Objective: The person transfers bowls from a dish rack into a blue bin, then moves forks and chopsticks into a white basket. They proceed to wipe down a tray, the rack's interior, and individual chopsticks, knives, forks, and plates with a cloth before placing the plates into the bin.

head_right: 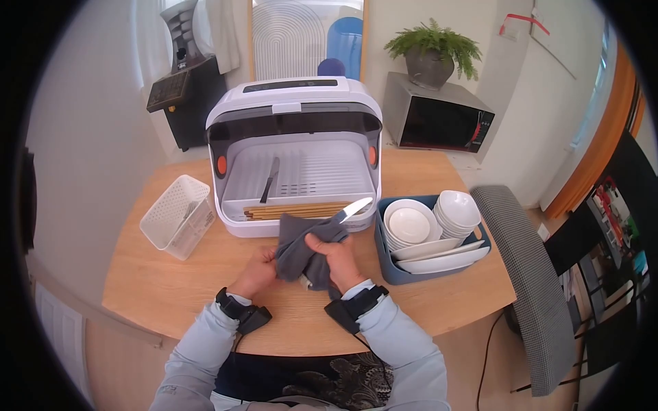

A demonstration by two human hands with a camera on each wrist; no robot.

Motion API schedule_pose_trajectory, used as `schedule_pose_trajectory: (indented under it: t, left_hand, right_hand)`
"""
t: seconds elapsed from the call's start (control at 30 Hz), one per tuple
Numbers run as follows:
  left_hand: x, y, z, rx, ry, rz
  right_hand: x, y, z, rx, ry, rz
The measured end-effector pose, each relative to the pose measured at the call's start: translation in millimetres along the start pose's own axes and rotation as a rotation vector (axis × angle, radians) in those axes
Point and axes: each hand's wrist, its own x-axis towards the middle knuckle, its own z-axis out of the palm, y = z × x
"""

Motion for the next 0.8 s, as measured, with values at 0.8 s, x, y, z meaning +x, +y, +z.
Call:
schedule_pose_trajectory:
  t: [0.8]
  left_hand:
    - [-1, 37, -40, 0.141, 0.068, 0.134]
  right_hand:
    - [-6, -11, 4, -0.294, -0.244, 0.05]
